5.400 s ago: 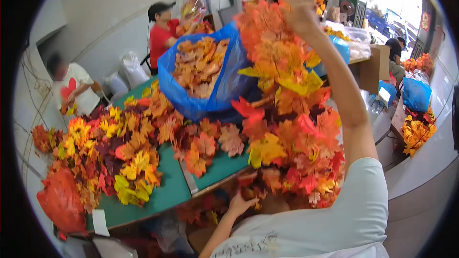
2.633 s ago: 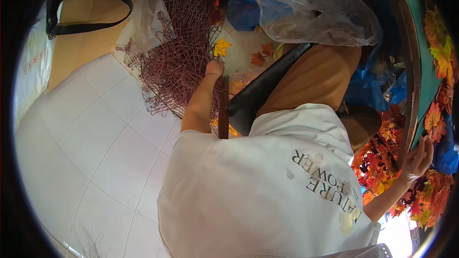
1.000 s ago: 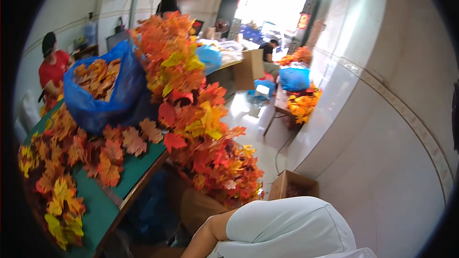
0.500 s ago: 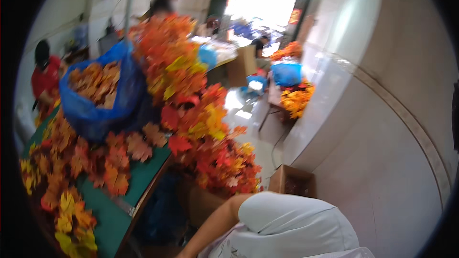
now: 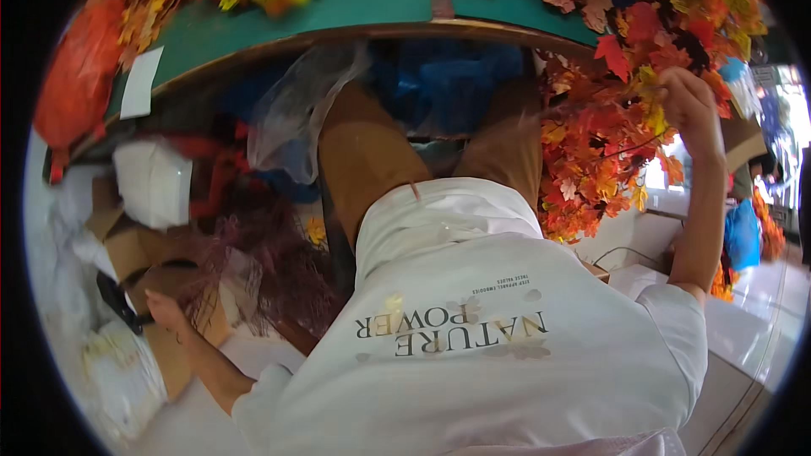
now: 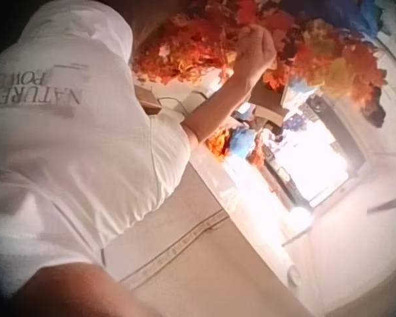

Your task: Assembling artificial maple leaves by attaching individual leaves onto plastic stem structures.

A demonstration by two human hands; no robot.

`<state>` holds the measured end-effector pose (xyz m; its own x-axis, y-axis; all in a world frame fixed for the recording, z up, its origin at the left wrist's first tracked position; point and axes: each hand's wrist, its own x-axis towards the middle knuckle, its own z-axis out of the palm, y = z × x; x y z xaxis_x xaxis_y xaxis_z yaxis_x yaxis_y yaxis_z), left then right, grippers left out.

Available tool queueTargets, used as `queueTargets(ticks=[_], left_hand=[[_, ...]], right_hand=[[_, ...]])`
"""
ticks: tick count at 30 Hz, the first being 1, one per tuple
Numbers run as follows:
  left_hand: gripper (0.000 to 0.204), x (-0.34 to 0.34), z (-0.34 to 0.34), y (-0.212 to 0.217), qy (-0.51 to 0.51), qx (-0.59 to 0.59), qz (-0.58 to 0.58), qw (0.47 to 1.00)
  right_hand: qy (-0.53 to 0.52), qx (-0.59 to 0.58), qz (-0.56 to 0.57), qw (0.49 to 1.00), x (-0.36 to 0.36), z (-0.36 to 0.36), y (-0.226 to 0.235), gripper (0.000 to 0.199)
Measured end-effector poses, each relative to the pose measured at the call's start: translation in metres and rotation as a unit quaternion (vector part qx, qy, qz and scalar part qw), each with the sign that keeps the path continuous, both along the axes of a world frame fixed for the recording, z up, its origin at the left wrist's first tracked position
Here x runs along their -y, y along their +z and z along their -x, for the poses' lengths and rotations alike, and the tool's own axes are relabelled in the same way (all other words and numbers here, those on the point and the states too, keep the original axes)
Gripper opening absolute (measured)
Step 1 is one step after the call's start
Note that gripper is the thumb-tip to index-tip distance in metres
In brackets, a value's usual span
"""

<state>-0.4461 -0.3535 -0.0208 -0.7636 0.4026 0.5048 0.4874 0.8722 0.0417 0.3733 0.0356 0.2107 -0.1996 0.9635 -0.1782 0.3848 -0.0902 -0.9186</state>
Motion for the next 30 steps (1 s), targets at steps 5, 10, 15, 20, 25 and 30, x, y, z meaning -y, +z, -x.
queueTargets(ticks=[5, 10, 15, 20, 25, 30], left_hand=[[0.05, 0.015, 0.014, -0.018, 0.015, -0.032, -0.02, 0.999], [0.045, -0.069, 0.012, -0.023, -0.046, -0.004, -0.041, 0.998], [0.043, -0.144, -0.081, -0.003, -0.212, 0.096, -0.21, 0.95], [0.045, -0.157, -0.148, 0.017, -0.282, 0.158, -0.219, 0.921], [0.044, -0.159, -0.149, 0.015, -0.247, 0.189, -0.198, 0.929], [0.045, -0.164, -0.127, 0.0, -0.232, 0.15, -0.192, 0.942]], right_hand=[[-0.089, -0.023, -0.189, 0.978, 0.004, -0.013, 0.021, 0.032], [-0.139, 0.03, -0.112, 0.984, -0.018, -0.149, 0.007, 0.017], [0.13, 0.452, 0.065, 0.88, 0.022, -0.212, -0.118, 0.01], [0.282, 0.604, -0.136, 0.733, 0.036, -0.046, -0.149, 0.041], [0.489, 0.143, -0.158, 0.846, 0.067, 0.249, -0.123, 0.044], [0.72, 0.206, -0.178, 0.638, 0.117, 0.365, -0.233, 0.052]])
